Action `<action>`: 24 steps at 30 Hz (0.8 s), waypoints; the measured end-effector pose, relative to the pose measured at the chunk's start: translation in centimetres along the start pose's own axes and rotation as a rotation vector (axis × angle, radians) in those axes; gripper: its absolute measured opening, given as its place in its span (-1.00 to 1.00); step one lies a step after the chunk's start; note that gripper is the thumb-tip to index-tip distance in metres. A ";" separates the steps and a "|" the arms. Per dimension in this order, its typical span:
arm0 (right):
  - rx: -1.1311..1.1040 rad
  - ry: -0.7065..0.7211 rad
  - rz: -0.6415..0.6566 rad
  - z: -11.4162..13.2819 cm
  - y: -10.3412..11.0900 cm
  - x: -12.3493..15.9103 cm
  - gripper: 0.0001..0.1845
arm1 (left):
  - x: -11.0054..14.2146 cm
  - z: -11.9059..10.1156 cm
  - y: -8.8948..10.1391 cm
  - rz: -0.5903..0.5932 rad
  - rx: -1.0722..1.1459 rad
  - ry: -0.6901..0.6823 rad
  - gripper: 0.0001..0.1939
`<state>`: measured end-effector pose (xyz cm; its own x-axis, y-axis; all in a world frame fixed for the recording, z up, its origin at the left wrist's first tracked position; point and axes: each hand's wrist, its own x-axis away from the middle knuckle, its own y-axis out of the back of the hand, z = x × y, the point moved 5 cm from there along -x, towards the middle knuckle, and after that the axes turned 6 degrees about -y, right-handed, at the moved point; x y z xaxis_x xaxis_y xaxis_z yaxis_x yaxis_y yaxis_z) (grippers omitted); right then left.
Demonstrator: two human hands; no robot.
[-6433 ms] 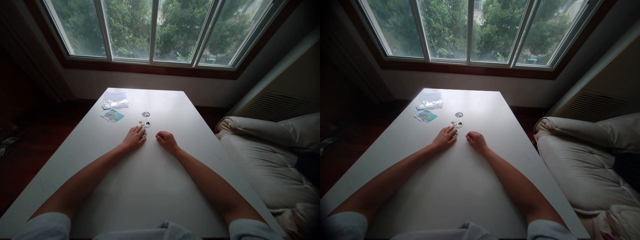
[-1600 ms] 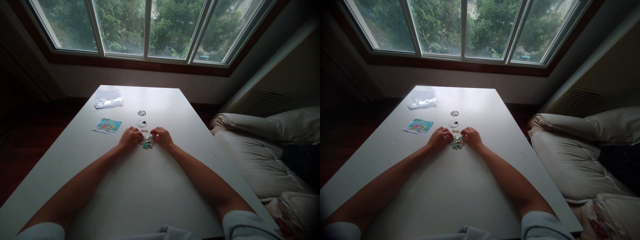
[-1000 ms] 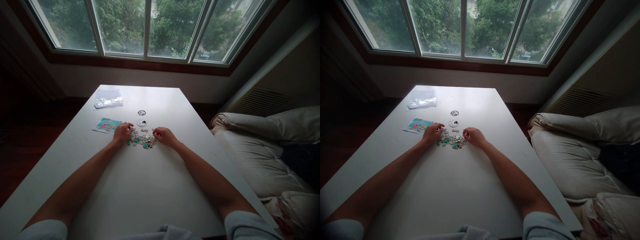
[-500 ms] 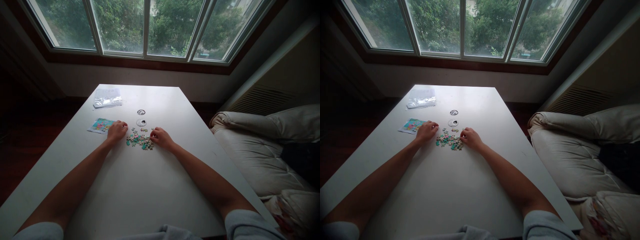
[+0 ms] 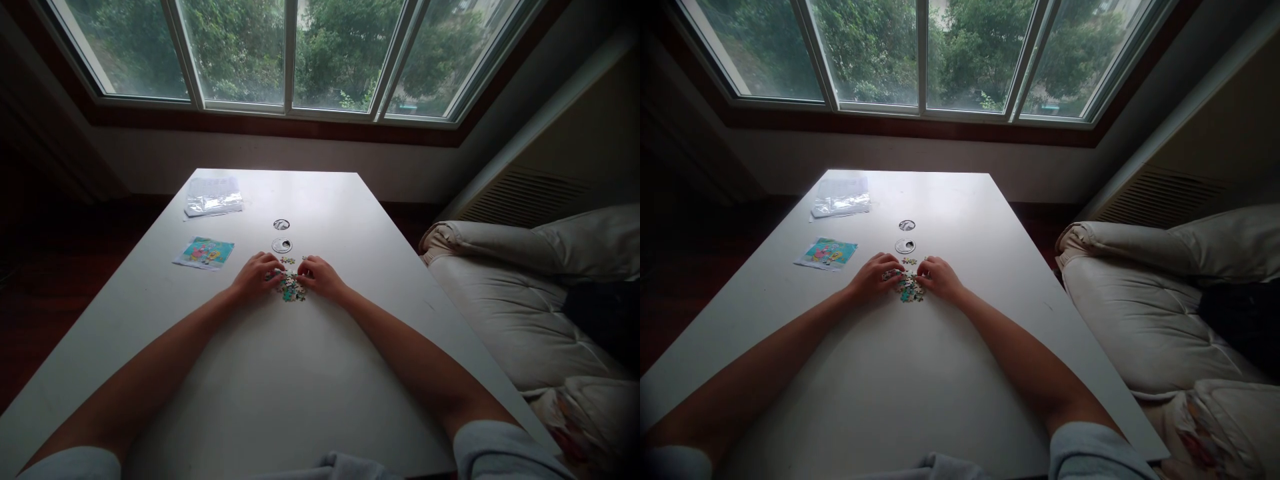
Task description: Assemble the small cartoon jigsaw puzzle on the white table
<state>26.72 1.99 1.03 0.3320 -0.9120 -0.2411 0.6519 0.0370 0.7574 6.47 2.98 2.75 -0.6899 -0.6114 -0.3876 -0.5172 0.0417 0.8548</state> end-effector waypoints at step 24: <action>0.450 -0.074 -0.147 -3.0 2.6 -2.0 -0.87 | -2.9 1.3 -1.0 0.073 0.032 0.034 -0.85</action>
<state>29.75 5.13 1.67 0.1980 -0.9216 -0.3337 0.3232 -0.2600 0.9099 8.32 5.73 2.52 -0.7093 -0.6321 -0.3120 -0.4824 0.1126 0.8687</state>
